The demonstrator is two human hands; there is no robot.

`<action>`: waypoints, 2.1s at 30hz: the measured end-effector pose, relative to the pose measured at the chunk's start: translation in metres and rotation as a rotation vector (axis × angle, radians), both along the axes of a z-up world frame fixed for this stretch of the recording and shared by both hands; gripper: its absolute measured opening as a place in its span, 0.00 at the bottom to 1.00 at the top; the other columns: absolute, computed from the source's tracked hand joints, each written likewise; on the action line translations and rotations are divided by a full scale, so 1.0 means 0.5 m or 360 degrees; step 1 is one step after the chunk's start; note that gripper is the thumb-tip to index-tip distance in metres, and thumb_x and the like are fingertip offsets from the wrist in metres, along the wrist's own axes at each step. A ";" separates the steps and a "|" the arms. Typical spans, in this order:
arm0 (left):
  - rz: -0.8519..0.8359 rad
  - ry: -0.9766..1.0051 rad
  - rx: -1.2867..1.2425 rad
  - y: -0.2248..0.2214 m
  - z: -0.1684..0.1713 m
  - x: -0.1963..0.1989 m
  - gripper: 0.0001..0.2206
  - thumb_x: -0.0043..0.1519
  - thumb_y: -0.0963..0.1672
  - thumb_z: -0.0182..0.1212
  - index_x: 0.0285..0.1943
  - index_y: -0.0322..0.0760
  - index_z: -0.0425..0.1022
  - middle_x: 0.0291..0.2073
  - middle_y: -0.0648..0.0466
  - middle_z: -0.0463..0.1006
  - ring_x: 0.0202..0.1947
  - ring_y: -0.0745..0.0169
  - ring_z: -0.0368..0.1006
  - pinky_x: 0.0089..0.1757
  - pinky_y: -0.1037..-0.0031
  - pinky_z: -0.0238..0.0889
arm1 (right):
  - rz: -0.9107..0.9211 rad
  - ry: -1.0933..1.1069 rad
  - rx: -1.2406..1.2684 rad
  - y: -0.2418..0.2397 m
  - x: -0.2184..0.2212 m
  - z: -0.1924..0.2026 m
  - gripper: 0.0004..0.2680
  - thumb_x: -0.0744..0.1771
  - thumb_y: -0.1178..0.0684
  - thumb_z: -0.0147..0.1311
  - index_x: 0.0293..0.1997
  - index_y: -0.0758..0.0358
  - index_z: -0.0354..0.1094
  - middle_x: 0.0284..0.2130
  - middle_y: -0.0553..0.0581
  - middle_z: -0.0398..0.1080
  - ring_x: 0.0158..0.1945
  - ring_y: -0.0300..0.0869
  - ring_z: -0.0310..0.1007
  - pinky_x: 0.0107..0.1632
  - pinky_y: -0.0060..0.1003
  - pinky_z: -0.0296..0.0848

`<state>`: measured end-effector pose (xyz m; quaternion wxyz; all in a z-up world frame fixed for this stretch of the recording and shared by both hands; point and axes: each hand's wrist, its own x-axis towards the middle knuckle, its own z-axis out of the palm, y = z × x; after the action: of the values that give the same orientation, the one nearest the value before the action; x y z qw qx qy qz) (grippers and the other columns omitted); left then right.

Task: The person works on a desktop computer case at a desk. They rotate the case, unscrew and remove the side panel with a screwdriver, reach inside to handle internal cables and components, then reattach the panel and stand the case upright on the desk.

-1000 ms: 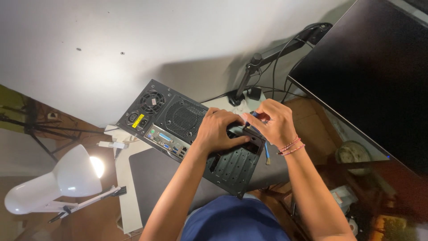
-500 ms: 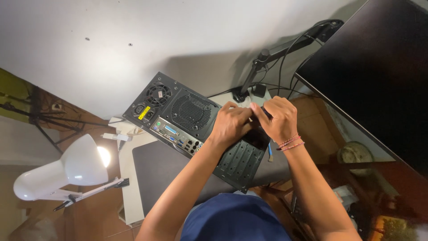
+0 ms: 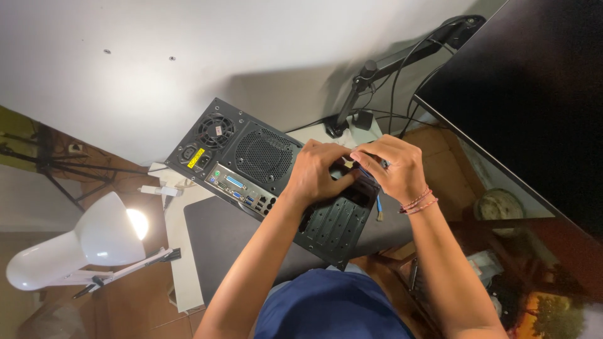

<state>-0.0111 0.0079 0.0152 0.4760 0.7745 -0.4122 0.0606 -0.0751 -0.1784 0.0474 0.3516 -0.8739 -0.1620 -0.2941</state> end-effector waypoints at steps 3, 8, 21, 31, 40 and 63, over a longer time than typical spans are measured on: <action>0.0026 -0.0160 -0.0014 0.013 -0.001 0.007 0.17 0.50 0.47 0.71 0.47 0.40 0.78 0.37 0.56 0.83 0.41 0.58 0.79 0.46 0.65 0.65 | -0.0051 -0.0047 -0.0087 -0.003 0.008 0.000 0.05 0.67 0.55 0.65 0.40 0.66 0.78 0.28 0.57 0.75 0.27 0.43 0.72 0.31 0.35 0.67; 0.0026 -0.0272 0.0066 0.013 -0.010 0.009 0.22 0.42 0.47 0.71 0.47 0.39 0.78 0.37 0.53 0.81 0.43 0.54 0.77 0.50 0.63 0.63 | -0.0097 -0.0076 -0.0184 -0.004 0.012 0.001 0.07 0.66 0.52 0.66 0.36 0.66 0.77 0.21 0.55 0.71 0.22 0.43 0.69 0.28 0.37 0.65; 0.0022 -0.0192 0.0278 0.013 -0.023 0.010 0.22 0.45 0.54 0.76 0.42 0.41 0.81 0.35 0.56 0.82 0.41 0.55 0.77 0.52 0.61 0.59 | 0.0233 0.0105 -0.0320 -0.006 0.002 0.036 0.05 0.67 0.55 0.63 0.43 0.60 0.72 0.31 0.55 0.76 0.32 0.46 0.76 0.35 0.39 0.72; 0.0015 -0.0190 0.0224 0.012 -0.027 0.017 0.20 0.46 0.55 0.76 0.39 0.43 0.82 0.36 0.57 0.83 0.42 0.56 0.78 0.53 0.62 0.60 | 0.0265 0.0609 -0.0522 -0.001 0.001 0.081 0.05 0.64 0.58 0.59 0.42 0.63 0.72 0.31 0.60 0.75 0.36 0.54 0.75 0.38 0.46 0.72; 0.0011 -0.0147 0.0265 0.013 -0.033 0.018 0.20 0.46 0.55 0.75 0.39 0.44 0.82 0.35 0.58 0.83 0.43 0.57 0.78 0.53 0.63 0.60 | 0.0330 0.0608 -0.0674 -0.002 0.018 0.087 0.05 0.64 0.56 0.59 0.40 0.64 0.72 0.29 0.60 0.73 0.34 0.55 0.75 0.35 0.47 0.71; 0.0011 -0.0057 0.0378 0.009 -0.030 0.014 0.18 0.45 0.53 0.76 0.38 0.43 0.81 0.34 0.57 0.81 0.44 0.56 0.75 0.54 0.61 0.57 | 0.0214 0.0855 -0.1548 0.012 0.064 0.041 0.07 0.66 0.51 0.53 0.34 0.64 0.68 0.22 0.61 0.73 0.32 0.54 0.77 0.36 0.48 0.73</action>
<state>-0.0038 0.0122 0.0004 0.3733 0.8256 -0.4223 0.0267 -0.0433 -0.1726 0.0677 -0.0453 -0.9674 -0.2391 0.0707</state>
